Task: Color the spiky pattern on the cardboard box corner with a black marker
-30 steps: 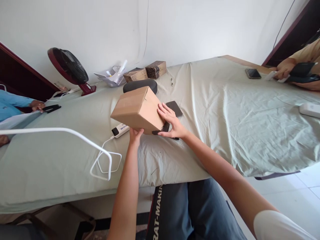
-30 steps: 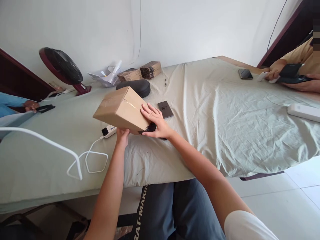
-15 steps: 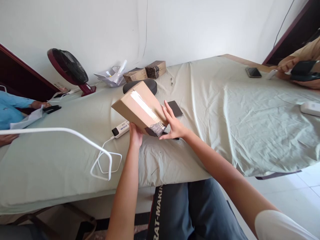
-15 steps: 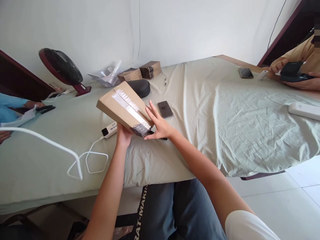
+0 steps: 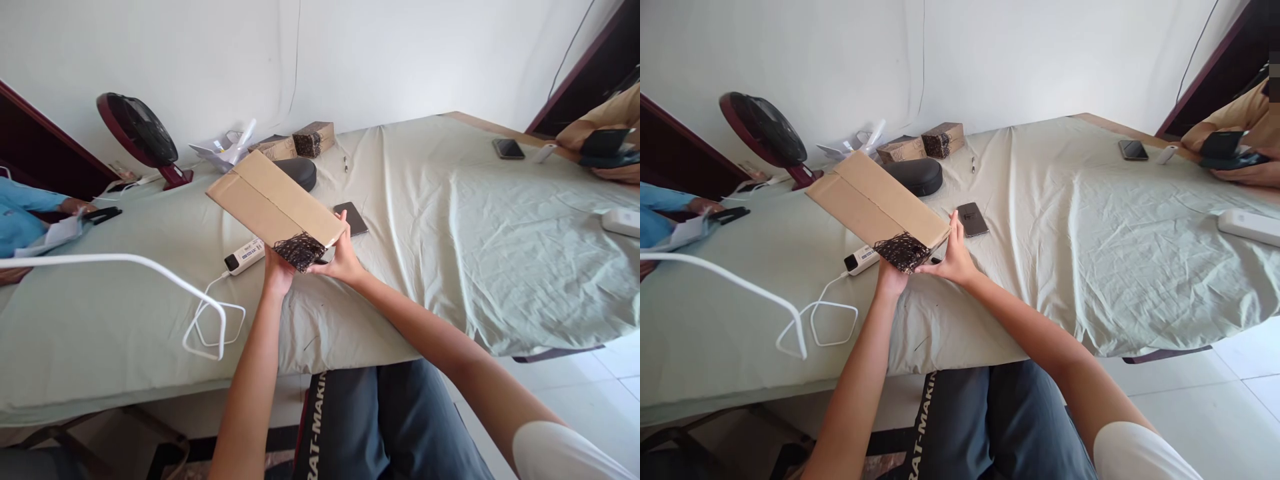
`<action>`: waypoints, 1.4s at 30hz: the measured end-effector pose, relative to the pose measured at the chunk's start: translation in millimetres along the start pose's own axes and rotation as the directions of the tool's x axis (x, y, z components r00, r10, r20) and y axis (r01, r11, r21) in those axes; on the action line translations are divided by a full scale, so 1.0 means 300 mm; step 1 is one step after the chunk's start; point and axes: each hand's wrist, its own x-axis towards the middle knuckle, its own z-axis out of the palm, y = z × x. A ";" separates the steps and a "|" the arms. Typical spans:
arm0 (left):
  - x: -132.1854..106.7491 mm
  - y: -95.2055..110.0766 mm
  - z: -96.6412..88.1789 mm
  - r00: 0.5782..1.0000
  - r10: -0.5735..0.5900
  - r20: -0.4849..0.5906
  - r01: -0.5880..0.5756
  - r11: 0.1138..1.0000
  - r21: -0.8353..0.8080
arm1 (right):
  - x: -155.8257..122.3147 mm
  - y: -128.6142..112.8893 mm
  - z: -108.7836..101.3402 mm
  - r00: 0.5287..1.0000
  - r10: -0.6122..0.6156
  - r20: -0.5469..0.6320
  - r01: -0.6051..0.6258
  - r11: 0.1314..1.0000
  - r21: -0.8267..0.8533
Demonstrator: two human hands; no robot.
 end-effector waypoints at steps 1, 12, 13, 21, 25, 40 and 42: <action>0.000 0.000 -0.001 1.000 -0.017 -0.012 0.017 1.000 -0.016 | -0.006 -0.006 0.003 1.000 0.020 0.010 -0.020 1.000 0.002; -0.016 -0.011 0.010 0.990 -0.133 0.048 0.136 0.989 -0.052 | -0.043 -0.034 0.055 1.000 0.009 -0.001 -0.009 0.999 0.049; -0.018 -0.014 0.011 0.989 -0.128 0.069 0.131 0.991 -0.040 | -0.041 -0.039 0.050 0.999 0.013 -0.030 -0.012 0.999 0.047; -0.003 0.024 -0.015 0.998 0.061 -0.019 -0.062 0.998 -0.006 | 0.032 -0.053 -0.085 0.974 -0.018 -0.226 0.042 0.994 0.102; -0.001 0.062 -0.049 0.985 0.173 -0.028 -0.174 0.985 -0.015 | 0.081 -0.032 -0.166 0.943 0.107 -0.316 -0.023 0.966 0.259; 0.015 0.028 -0.079 0.964 0.219 0.153 -0.263 0.876 0.403 | 0.029 -0.074 -0.125 0.998 0.059 0.014 -0.061 0.952 0.301; 0.010 0.052 -0.077 0.939 0.273 0.210 -0.342 0.818 0.463 | 0.026 -0.059 -0.123 0.999 0.027 0.020 -0.031 0.969 0.245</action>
